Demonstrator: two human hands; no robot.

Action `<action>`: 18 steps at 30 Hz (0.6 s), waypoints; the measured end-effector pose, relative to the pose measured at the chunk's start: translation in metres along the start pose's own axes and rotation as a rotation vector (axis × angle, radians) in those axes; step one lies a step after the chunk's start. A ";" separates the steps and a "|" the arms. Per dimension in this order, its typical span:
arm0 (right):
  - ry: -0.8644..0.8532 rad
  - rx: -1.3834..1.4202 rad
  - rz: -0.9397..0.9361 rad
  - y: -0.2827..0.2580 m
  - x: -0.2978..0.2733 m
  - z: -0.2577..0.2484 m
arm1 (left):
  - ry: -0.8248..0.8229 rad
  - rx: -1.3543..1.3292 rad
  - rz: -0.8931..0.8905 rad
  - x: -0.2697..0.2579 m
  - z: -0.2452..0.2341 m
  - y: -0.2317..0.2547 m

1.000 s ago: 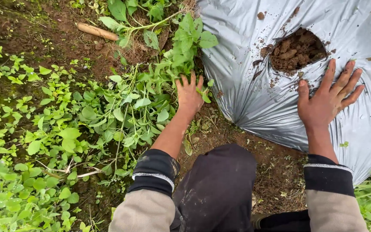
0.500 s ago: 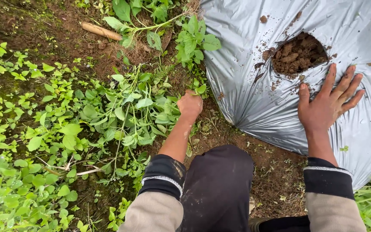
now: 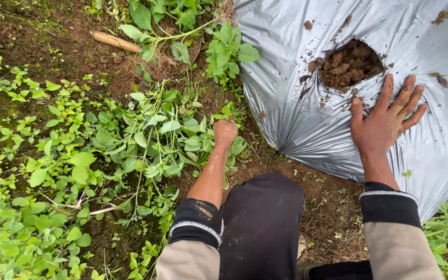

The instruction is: The person pulls weeds by hand from around plants growing through a plastic ground cover, gathering them into a pile. They then use a hoe to loosen and remove additional weeds from the soil beside the covered bed.

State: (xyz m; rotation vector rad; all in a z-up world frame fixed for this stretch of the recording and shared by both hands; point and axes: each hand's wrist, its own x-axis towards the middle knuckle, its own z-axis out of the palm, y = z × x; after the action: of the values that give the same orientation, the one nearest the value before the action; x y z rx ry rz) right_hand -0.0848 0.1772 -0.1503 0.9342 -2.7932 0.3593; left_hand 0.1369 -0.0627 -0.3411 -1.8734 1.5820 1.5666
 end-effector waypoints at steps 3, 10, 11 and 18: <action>-0.026 -0.004 0.010 -0.001 0.002 -0.001 | -0.059 -0.007 0.029 -0.051 -0.013 0.004; -0.020 0.003 -0.011 0.003 0.004 0.000 | -0.092 -0.121 0.057 -0.097 -0.082 0.016; -0.017 -0.002 -0.015 0.003 0.000 0.002 | -0.073 -0.141 0.077 -0.098 -0.090 0.018; -0.056 0.005 -0.029 -0.001 -0.003 -0.006 | 0.112 -0.334 0.090 -0.147 -0.189 0.053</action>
State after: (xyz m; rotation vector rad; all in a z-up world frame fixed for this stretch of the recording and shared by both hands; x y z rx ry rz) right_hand -0.0813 0.1796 -0.1450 0.9991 -2.8269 0.3412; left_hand 0.2219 -0.1376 -0.1234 -2.1168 1.5454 1.8958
